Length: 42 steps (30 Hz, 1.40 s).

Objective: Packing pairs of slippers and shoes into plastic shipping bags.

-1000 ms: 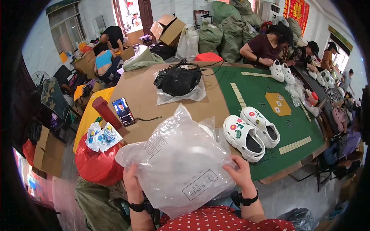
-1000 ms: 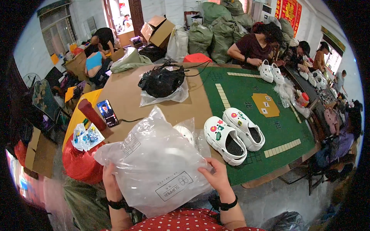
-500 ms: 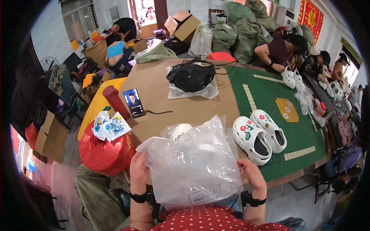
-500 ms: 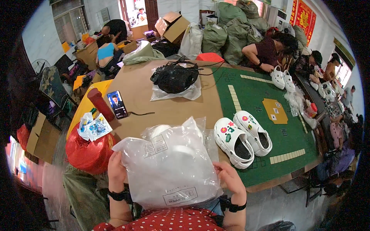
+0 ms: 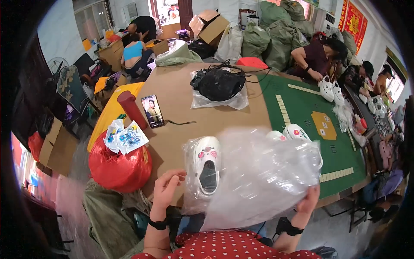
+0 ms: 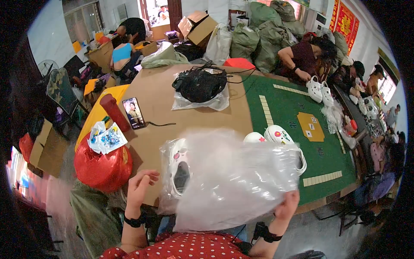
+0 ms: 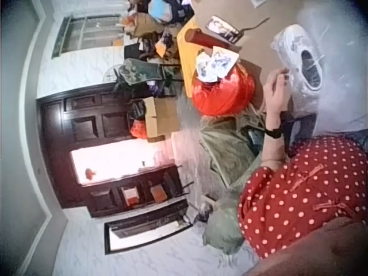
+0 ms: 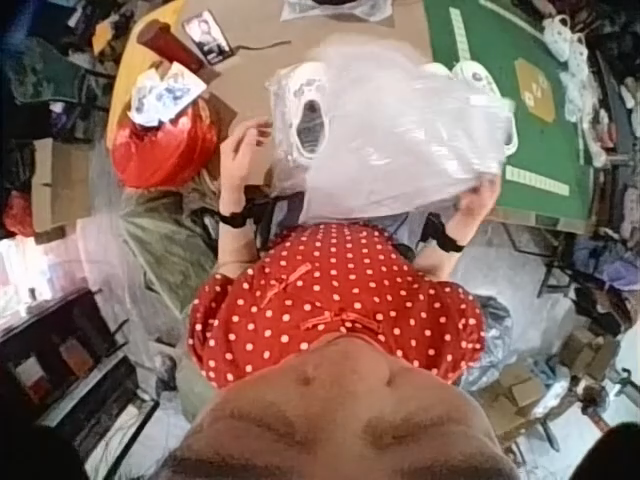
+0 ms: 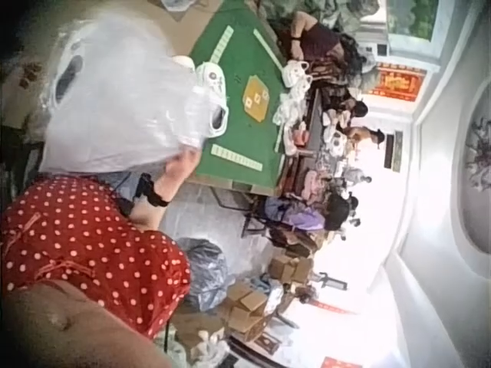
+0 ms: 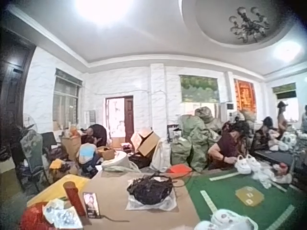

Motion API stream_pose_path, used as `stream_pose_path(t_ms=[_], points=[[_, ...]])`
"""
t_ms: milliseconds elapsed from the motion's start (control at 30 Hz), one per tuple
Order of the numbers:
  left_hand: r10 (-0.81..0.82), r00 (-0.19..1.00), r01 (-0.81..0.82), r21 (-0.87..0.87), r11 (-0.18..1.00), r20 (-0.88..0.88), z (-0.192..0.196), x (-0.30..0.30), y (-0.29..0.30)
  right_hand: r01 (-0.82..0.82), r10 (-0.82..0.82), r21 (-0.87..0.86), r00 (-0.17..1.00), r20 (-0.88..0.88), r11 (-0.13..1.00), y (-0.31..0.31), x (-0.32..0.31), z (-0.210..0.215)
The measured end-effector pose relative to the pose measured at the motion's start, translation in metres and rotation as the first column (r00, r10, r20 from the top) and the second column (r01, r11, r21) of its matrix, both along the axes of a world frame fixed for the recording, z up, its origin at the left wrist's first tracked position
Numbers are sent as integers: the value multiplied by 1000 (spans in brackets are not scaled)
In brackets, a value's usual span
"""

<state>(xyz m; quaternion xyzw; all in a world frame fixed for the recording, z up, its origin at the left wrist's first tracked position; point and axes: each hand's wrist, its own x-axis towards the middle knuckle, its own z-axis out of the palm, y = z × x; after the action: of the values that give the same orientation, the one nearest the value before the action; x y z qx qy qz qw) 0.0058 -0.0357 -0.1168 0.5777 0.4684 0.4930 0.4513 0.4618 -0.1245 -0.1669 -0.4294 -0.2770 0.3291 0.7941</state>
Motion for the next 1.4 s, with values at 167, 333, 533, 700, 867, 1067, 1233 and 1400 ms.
stream_pose_path(t_ms=[167,333,533,700,867,1067,1233,1400], points=[[192,928,-186,51,981,-320,4,27,-7,217,-213,-37,893,-395,976,-13,35,9],[143,840,-39,205,978,-524,1,67,-9,337,-349,-163,936,-48,927,-18,51,-46],[219,563,95,326,941,-797,-8,97,7,293,-315,-124,919,-236,948,1,25,-37],[254,496,54,322,945,-831,-15,129,18,210,-213,-55,883,-419,976,4,15,-42],[251,459,-49,258,965,-852,-24,146,31,212,-227,-83,881,-416,974,7,11,-44],[309,463,-99,298,949,-831,-37,156,40,204,-206,-50,880,-429,978,9,12,-41],[180,437,-99,152,983,-881,-33,158,44,259,-280,-108,890,-360,960,3,20,-60],[111,490,-146,44,988,-864,-15,153,49,228,-257,-120,889,-378,966,8,13,-54]])
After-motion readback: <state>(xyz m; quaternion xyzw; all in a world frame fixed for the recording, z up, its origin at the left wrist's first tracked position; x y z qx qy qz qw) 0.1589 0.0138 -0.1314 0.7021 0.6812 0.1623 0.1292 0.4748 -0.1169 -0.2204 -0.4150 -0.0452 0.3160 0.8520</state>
